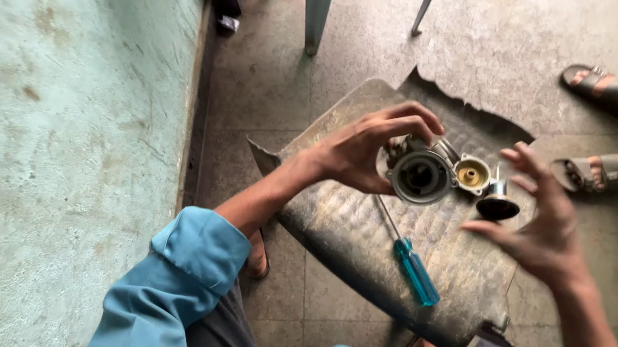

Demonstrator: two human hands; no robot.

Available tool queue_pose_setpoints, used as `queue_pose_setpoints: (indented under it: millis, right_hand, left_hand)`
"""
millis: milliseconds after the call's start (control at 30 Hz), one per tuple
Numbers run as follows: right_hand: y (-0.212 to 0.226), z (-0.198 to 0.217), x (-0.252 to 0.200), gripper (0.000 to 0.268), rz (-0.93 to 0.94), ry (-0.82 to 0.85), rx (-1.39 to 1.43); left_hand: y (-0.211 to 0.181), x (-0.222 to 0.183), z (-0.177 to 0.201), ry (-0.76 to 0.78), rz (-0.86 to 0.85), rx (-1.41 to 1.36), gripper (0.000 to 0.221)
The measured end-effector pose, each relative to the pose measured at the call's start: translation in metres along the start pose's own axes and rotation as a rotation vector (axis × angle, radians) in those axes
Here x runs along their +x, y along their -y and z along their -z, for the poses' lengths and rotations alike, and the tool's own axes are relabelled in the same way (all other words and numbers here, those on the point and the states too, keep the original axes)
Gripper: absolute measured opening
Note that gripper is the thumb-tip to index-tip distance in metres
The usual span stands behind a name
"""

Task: Disassembling and inspecting a motorcycle carburetor using a screwdriver.

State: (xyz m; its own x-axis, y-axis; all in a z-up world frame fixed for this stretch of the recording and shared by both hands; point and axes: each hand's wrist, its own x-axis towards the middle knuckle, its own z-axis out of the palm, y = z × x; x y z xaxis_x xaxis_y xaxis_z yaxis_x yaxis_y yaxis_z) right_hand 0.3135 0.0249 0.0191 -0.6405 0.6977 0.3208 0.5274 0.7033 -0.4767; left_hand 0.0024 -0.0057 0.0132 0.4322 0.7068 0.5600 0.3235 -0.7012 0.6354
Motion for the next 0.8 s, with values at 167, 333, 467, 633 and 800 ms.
queue_pose_setpoints:
  millis: [167,333,467,633,800]
  right_hand:
    - [0.028,-0.022,0.003,0.125,0.152,-0.067,0.236]
    - [0.049,-0.032,-0.007,0.092,-0.124,0.011,0.461]
    - [0.057,-0.03,-0.008,0.085,-0.25,0.066,0.469]
    - [0.05,-0.027,-0.013,0.1,-0.293,0.062,0.451]
    - [0.047,-0.023,-0.025,0.091,-0.05,-0.169,0.505]
  left_hand:
    - [0.004,-0.007,-0.025,-0.155,-0.115,-0.49,0.071]
    - [0.004,-0.02,-0.053,-0.177,0.353,-0.799,0.07]
    - [-0.02,-0.007,-0.043,-0.186,0.596,-1.004,0.077]
    - [0.007,-0.024,-0.07,-0.194,0.523,-1.369,0.07]
    - [-0.012,-0.022,-0.078,-0.332,0.551,-1.738,0.074]
